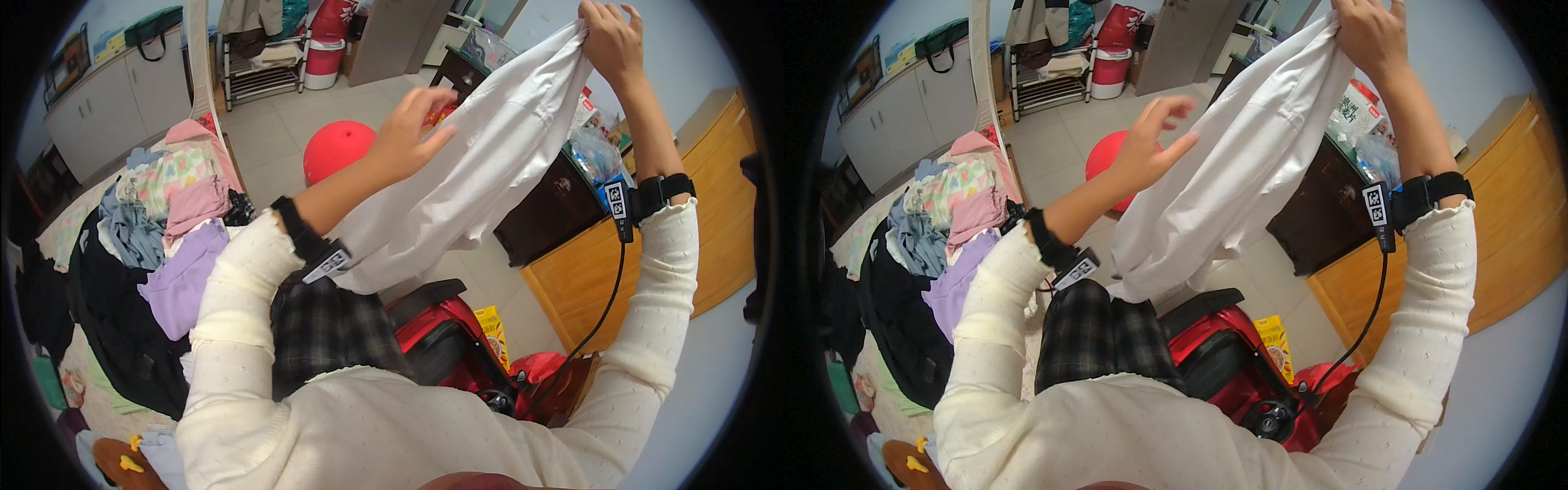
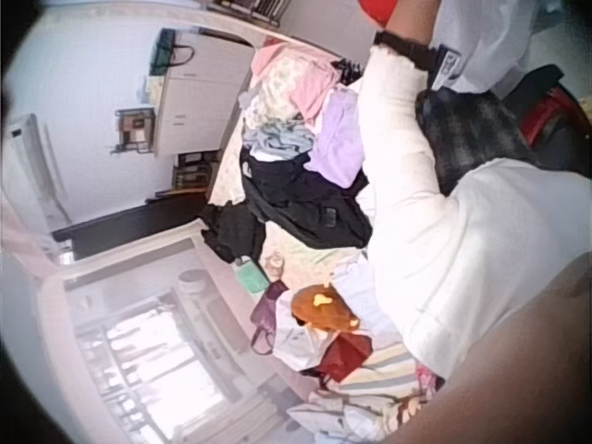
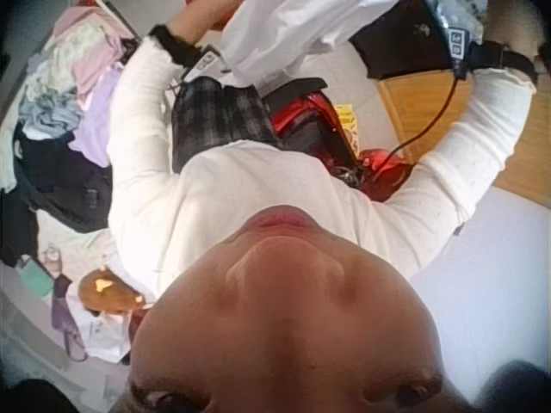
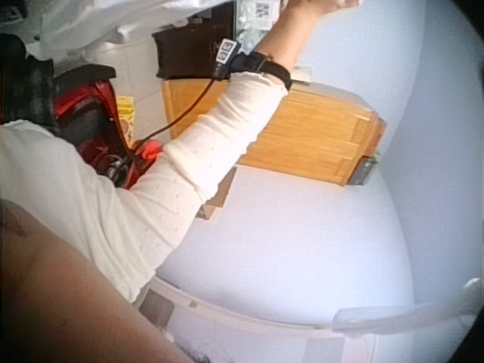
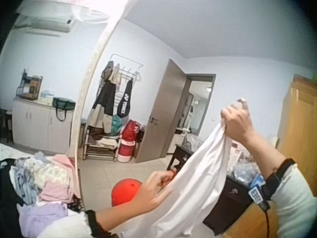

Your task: The person folds multiple garments one by one on a bed, including a white patterned top, a purple shirt, a pink top, and several white and light blue shirts. Each item is smoothed, folded, and stacked on the bed.

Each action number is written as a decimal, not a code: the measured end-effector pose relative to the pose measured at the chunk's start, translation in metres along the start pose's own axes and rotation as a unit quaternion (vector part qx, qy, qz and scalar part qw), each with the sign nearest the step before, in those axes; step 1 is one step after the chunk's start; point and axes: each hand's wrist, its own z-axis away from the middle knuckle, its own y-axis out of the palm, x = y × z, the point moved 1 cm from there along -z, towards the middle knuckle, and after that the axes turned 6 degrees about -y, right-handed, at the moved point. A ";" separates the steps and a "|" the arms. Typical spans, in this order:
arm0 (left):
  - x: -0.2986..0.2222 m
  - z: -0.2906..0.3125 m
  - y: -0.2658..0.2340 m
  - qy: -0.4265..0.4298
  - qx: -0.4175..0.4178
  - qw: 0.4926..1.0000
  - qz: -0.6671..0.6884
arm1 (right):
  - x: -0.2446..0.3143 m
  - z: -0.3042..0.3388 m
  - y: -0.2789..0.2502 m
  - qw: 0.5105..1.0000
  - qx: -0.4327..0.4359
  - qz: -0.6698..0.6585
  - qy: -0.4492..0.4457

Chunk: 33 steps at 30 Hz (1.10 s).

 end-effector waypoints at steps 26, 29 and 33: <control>0.063 0.012 -0.014 -0.081 0.247 0.952 -0.162 | 0.000 -0.011 -0.008 0.996 0.077 0.043 0.018; 0.075 -0.004 0.000 -0.143 0.259 0.952 -0.076 | -0.001 -0.021 -0.013 0.999 0.027 0.019 -0.012; 0.082 -0.019 0.013 -0.247 0.392 0.879 0.114 | -0.005 -0.020 -0.014 0.999 0.019 0.003 -0.039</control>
